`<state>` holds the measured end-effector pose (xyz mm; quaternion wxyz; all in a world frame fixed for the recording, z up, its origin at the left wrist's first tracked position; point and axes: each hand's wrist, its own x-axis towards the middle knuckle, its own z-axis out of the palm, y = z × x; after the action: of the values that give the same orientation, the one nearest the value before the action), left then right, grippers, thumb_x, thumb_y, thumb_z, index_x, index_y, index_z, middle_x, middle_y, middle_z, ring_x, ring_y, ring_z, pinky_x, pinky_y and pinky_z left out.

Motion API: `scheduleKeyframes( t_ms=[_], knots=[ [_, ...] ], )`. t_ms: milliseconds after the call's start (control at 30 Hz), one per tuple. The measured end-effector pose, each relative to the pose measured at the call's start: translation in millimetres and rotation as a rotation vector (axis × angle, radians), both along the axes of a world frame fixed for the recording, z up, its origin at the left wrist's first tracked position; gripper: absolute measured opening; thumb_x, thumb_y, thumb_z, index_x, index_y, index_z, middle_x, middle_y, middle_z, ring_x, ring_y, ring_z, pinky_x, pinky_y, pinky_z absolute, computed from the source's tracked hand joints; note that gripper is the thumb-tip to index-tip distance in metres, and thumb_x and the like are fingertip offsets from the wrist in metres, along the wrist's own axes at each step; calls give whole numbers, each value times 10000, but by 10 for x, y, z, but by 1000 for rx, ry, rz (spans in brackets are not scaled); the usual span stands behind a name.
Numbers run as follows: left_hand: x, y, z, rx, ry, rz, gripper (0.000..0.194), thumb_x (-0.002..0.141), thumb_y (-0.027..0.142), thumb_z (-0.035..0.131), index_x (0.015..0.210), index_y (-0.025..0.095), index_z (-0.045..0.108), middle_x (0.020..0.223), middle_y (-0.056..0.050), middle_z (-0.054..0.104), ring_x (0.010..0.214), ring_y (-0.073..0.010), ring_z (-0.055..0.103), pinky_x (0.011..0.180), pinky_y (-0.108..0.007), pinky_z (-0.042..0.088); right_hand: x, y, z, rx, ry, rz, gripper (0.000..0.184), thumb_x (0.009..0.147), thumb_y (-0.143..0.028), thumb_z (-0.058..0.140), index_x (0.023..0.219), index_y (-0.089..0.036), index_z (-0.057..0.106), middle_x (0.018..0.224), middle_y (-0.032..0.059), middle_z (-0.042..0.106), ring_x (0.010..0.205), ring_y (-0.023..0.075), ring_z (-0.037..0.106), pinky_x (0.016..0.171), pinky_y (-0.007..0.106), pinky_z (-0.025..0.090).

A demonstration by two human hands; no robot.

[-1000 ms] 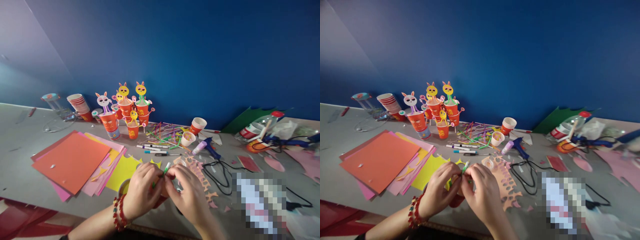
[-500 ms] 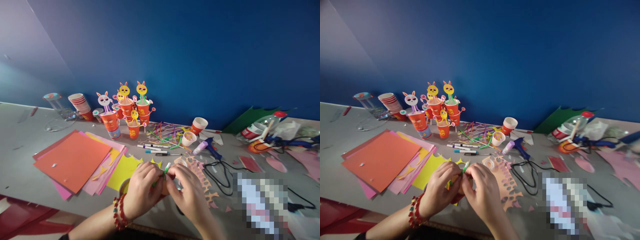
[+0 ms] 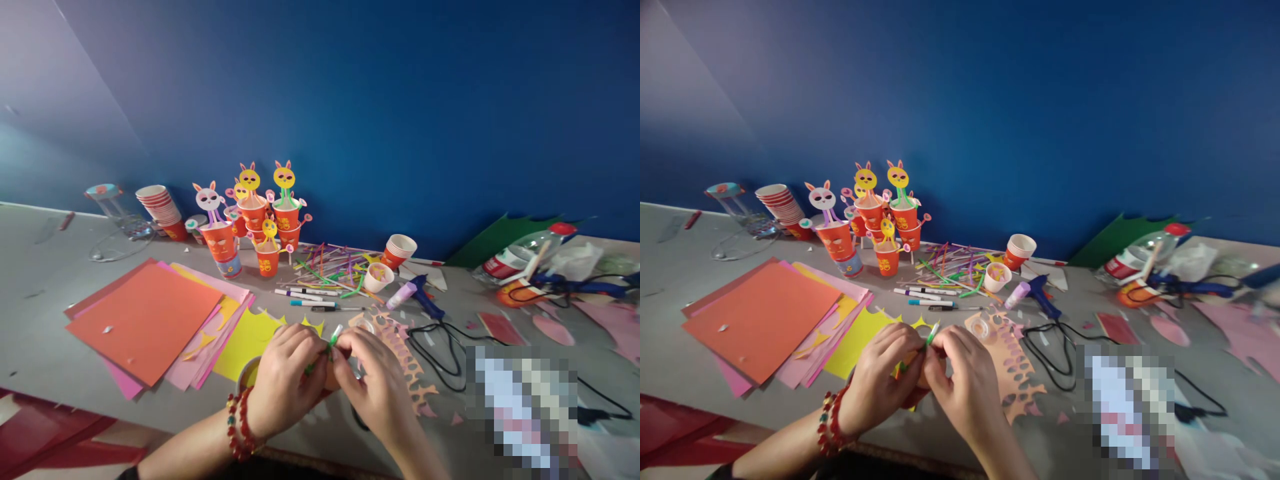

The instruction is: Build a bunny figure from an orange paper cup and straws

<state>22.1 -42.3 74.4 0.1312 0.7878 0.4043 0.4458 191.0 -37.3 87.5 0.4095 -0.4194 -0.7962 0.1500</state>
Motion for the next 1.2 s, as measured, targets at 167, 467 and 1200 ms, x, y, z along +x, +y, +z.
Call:
scheduleKeyframes(
  t_ms=[167,467,1200],
  knots=[
    [-6,3,-8,-6,3,-6,103,929,103,533,926,193,582,805,-57,665,779,-212,599,725,-342,467,1,4,9,2,10,10,157,951,-113,453,843,-220,493,772,12,574,731,183,563,676,283,442],
    [3,8,-14,16,6,3,110,930,104,521,897,198,567,789,-53,649,762,-209,586,719,-344,465,-10,4,-22,1,18,4,161,953,-124,470,827,-223,488,754,9,567,710,181,562,660,281,441],
    [9,-5,-24,-44,-28,-18,114,933,104,509,901,204,554,801,-43,647,777,-199,583,736,-335,460,5,3,-24,-52,-28,-10,159,928,-112,507,816,-223,488,756,5,571,717,182,574,657,283,436]
  ],
)
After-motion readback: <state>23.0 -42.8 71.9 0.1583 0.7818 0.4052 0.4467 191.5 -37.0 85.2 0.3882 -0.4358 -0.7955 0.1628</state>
